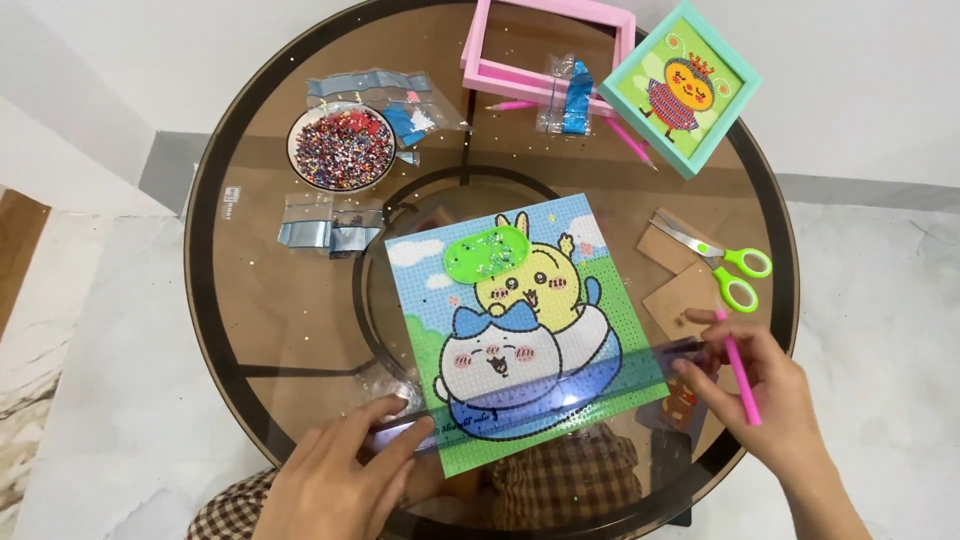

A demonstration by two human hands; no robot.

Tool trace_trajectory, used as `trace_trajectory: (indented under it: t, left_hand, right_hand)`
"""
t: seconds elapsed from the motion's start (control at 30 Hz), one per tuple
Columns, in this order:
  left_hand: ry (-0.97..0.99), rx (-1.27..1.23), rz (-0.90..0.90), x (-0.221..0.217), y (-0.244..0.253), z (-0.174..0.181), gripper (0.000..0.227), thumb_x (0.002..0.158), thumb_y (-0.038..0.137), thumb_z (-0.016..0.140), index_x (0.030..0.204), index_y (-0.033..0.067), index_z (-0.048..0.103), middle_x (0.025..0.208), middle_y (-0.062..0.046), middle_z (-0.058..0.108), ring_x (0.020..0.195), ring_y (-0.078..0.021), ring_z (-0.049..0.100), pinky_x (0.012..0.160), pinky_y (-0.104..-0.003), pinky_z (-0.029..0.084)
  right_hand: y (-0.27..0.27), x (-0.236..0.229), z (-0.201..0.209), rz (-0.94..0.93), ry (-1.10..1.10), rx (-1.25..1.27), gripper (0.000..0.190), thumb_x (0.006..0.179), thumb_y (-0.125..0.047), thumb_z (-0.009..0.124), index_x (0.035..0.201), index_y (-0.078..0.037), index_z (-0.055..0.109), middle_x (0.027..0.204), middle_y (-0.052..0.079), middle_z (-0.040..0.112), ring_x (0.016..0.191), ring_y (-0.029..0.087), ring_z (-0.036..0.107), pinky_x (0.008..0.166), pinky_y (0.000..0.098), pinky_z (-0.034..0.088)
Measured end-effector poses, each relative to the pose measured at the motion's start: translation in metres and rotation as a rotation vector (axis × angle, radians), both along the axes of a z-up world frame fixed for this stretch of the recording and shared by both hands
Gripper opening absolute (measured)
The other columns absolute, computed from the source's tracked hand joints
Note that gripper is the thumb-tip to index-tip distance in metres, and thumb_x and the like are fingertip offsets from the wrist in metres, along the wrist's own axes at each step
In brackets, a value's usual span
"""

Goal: Placing and aligning small beads on a diamond painting canvas using a pen tool and a ruler.

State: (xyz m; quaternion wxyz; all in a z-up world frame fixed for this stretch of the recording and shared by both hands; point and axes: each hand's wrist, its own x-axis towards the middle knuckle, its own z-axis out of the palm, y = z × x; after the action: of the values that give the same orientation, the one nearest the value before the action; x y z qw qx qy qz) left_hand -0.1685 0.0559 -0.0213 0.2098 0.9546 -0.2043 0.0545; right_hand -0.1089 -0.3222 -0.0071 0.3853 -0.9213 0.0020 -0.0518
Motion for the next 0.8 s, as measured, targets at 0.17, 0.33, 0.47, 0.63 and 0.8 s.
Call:
trace_trajectory:
  t: [0.17,0.33,0.47,0.63,0.8]
  left_hand:
    - [0.07,0.028,0.033,0.016,-0.003,0.018,0.036,0.076,0.021,0.067,0.111,0.0236,0.07,0.111,-0.005,0.06,0.084,-0.0169,0.065,0.077,-0.035,0.053]
    - [-0.013,0.044,0.091,0.052,-0.004,0.035,0.03,0.081,0.024,0.065,0.111,0.0192,0.069,0.108,-0.005,0.062,0.08,-0.0171,0.066,0.075,-0.032,0.054]
    - [0.124,0.085,0.164,0.061,-0.005,0.04,0.045,0.074,0.019,0.067,0.118,0.0156,0.062,0.111,-0.005,0.058,0.087,-0.0219,0.064,0.078,-0.038,0.049]
    - [-0.014,0.025,0.116,0.1,-0.032,0.061,0.053,0.074,0.025,0.065,0.124,0.011,0.057,0.122,-0.012,0.056,0.11,-0.0267,0.055,0.095,-0.044,0.039]
    - [0.106,0.083,0.068,0.163,-0.059,0.027,0.066,0.068,0.043,0.072,0.124,0.0112,0.058,0.108,-0.013,0.058,0.102,-0.0359,0.055,0.084,-0.047,0.04]
  right_hand:
    - [0.0,0.017,0.014,0.034,-0.032,-0.027,0.041,0.063,-0.001,0.075,0.096,-0.004,0.052,0.122,0.014,0.066,0.075,0.022,0.07,0.061,0.0297,0.06]
    - [0.016,0.062,0.026,0.099,-0.154,-0.099,0.045,0.069,-0.006,0.077,0.108,0.002,0.055,0.12,0.015,0.065,0.072,0.019,0.067,0.057,0.0274,0.052]
    - [0.025,0.081,0.029,0.098,-0.033,-0.281,0.047,0.07,-0.018,0.079,0.109,-0.005,0.057,0.1,0.011,0.067,0.066,0.021,0.067,0.052,0.0315,0.05]
    - [0.056,0.084,0.067,0.151,-0.341,-0.278,0.034,0.085,-0.008,0.07,0.114,0.004,0.057,0.1,0.017,0.067,0.082,0.025,0.065,0.063,0.0333,0.05]
    - [0.084,0.118,0.039,0.284,-0.745,-0.099,0.012,0.094,-0.002,0.063,0.105,-0.003,0.059,0.104,0.014,0.068,0.095,0.034,0.067,0.084,0.0414,0.051]
